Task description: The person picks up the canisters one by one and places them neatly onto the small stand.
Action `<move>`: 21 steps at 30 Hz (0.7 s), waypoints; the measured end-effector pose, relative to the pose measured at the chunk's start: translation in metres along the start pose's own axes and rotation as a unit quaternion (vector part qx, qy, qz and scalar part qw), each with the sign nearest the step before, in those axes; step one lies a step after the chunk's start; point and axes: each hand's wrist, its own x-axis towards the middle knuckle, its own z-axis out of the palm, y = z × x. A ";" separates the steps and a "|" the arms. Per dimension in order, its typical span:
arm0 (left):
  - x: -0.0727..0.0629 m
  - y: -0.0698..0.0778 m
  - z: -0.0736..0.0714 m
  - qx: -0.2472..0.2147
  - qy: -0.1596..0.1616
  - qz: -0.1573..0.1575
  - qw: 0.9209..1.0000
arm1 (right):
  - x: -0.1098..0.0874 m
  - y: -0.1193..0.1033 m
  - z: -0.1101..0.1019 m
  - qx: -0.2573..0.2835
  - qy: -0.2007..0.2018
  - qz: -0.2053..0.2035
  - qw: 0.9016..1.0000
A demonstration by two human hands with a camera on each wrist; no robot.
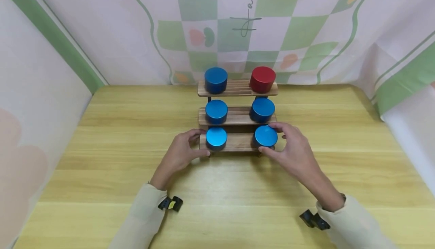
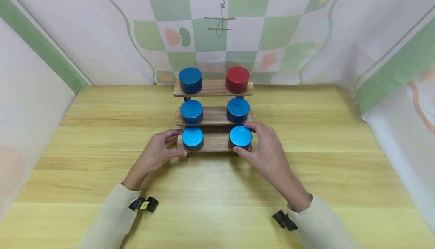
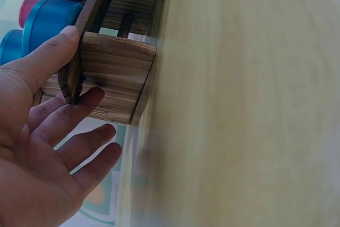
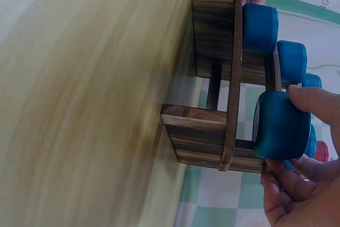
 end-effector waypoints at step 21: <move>-0.001 -0.001 -0.001 -0.006 -0.002 0.006 1.000 | 0.003 0.008 0.012 -0.017 0.001 0.013 1.000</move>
